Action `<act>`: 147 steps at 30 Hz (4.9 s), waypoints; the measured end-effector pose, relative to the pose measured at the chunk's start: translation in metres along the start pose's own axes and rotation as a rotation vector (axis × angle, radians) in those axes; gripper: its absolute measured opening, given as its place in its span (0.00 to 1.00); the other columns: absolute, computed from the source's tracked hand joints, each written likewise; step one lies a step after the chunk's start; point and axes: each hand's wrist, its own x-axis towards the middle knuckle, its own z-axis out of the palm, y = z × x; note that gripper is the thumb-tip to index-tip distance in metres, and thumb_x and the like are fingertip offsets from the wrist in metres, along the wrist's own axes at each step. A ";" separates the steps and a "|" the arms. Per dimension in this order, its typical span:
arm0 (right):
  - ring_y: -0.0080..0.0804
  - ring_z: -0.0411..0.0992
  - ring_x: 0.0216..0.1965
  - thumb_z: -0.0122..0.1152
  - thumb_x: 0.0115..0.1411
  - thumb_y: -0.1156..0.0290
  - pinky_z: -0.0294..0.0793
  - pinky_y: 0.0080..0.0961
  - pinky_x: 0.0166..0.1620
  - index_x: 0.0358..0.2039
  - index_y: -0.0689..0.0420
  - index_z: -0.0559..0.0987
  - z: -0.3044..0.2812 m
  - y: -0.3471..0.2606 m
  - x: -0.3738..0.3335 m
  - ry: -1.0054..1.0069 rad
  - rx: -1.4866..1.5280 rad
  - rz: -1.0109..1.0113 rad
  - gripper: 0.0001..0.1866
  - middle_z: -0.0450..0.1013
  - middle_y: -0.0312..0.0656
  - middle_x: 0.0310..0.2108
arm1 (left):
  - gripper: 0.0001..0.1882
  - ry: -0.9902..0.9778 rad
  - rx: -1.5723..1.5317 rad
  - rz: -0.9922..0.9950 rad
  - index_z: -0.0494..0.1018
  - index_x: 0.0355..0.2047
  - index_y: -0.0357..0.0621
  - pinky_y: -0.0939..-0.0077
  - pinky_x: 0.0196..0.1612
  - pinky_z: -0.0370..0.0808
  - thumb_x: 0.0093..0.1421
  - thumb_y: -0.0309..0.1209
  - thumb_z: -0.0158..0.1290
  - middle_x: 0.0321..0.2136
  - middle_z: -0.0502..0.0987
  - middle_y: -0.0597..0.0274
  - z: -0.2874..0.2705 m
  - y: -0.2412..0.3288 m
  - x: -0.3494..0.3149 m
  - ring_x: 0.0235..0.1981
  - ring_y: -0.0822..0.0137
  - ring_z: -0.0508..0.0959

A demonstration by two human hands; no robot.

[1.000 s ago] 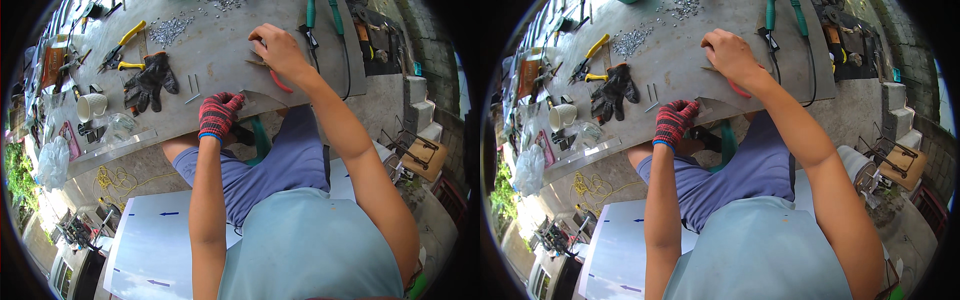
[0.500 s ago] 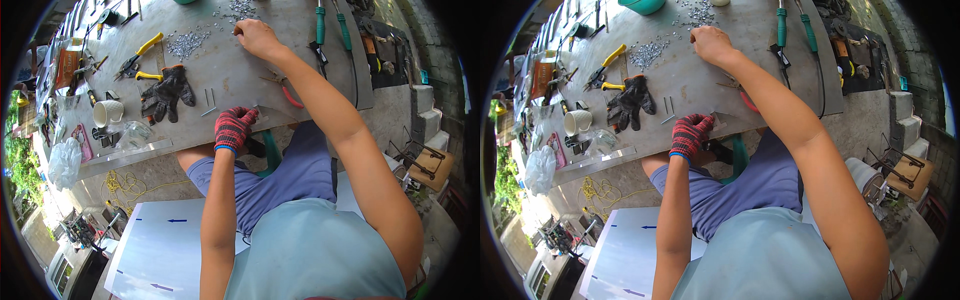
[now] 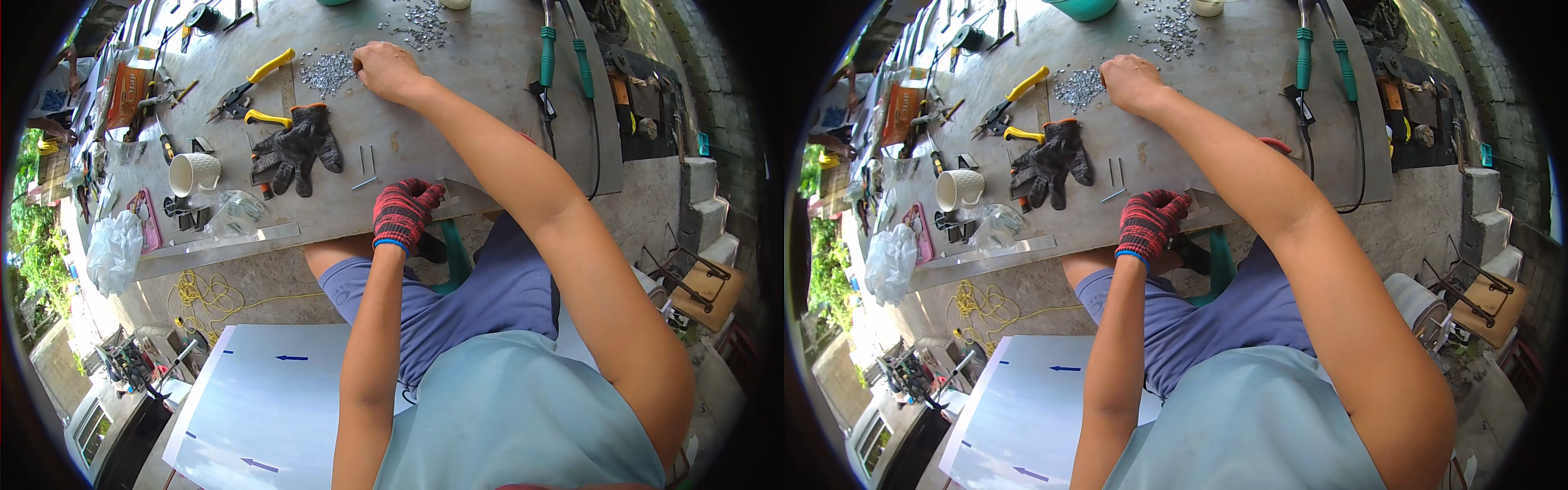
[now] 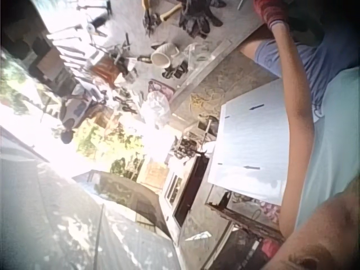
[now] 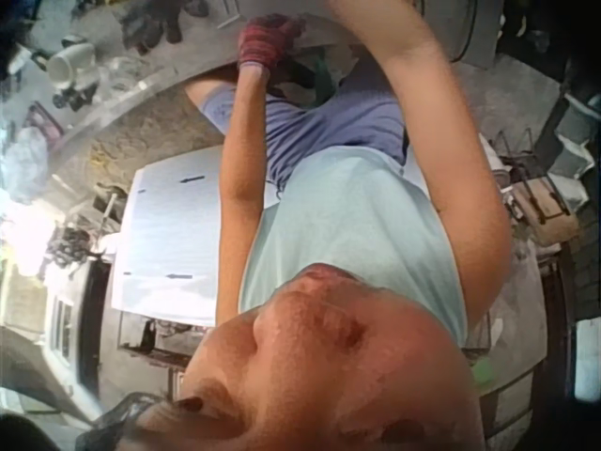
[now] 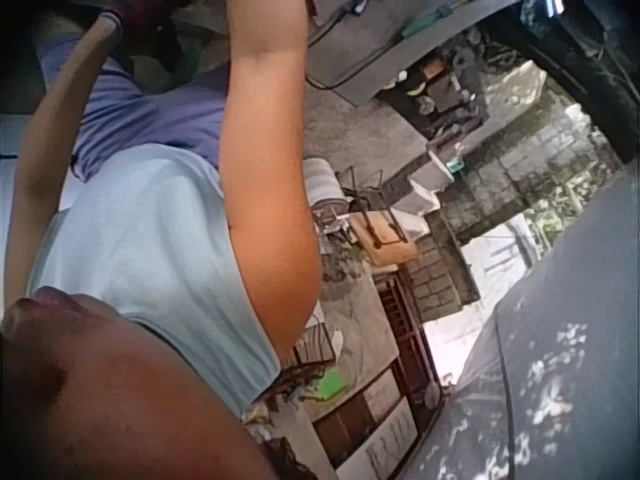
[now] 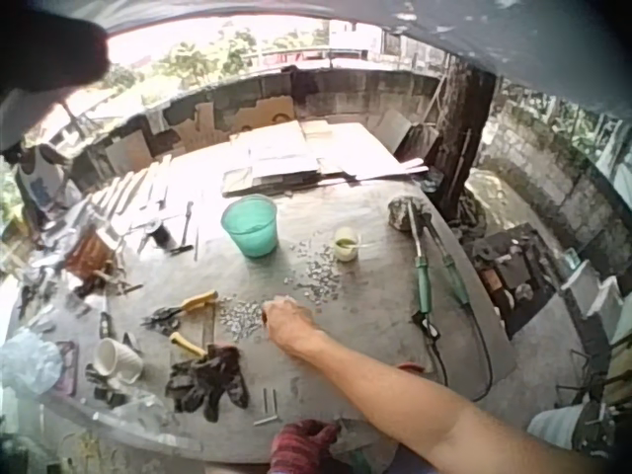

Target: Manually attaching small hardware or rivets to a metal sign component at a workbench.

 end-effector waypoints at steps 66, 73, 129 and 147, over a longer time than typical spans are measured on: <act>0.40 0.75 0.48 0.63 0.56 0.71 0.74 0.38 0.52 0.36 0.59 0.82 -0.104 0.037 -0.121 0.123 0.310 0.015 0.08 0.80 0.45 0.38 | 0.19 0.002 0.023 0.036 0.83 0.40 0.41 0.71 0.33 0.77 0.59 0.44 0.62 0.29 0.85 0.61 0.004 -0.013 0.012 0.24 0.69 0.81; 0.35 0.69 0.38 0.64 0.51 0.73 0.67 0.32 0.45 0.30 0.52 0.81 -0.073 -0.004 -0.266 0.209 0.095 -0.041 0.04 0.74 0.34 0.29 | 0.19 -0.004 -0.026 0.053 0.83 0.41 0.39 0.72 0.30 0.77 0.59 0.42 0.63 0.29 0.85 0.59 0.005 -0.015 0.014 0.24 0.70 0.81; 0.34 0.75 0.26 0.63 0.60 0.74 0.74 0.31 0.33 0.36 0.61 0.80 -0.183 0.146 -0.202 0.898 0.194 0.481 0.05 0.79 0.43 0.29 | 0.15 0.036 -0.110 0.088 0.82 0.39 0.35 0.76 0.24 0.73 0.62 0.37 0.63 0.27 0.83 0.58 0.008 -0.022 0.015 0.20 0.71 0.77; 0.44 0.75 0.43 0.62 0.59 0.77 0.75 0.35 0.48 0.44 0.59 0.78 -0.237 0.301 -0.412 0.764 -0.303 0.837 0.11 0.76 0.43 0.39 | 0.13 0.058 -0.066 0.070 0.80 0.40 0.40 0.79 0.20 0.70 0.63 0.38 0.62 0.26 0.81 0.62 0.004 -0.027 0.017 0.17 0.74 0.75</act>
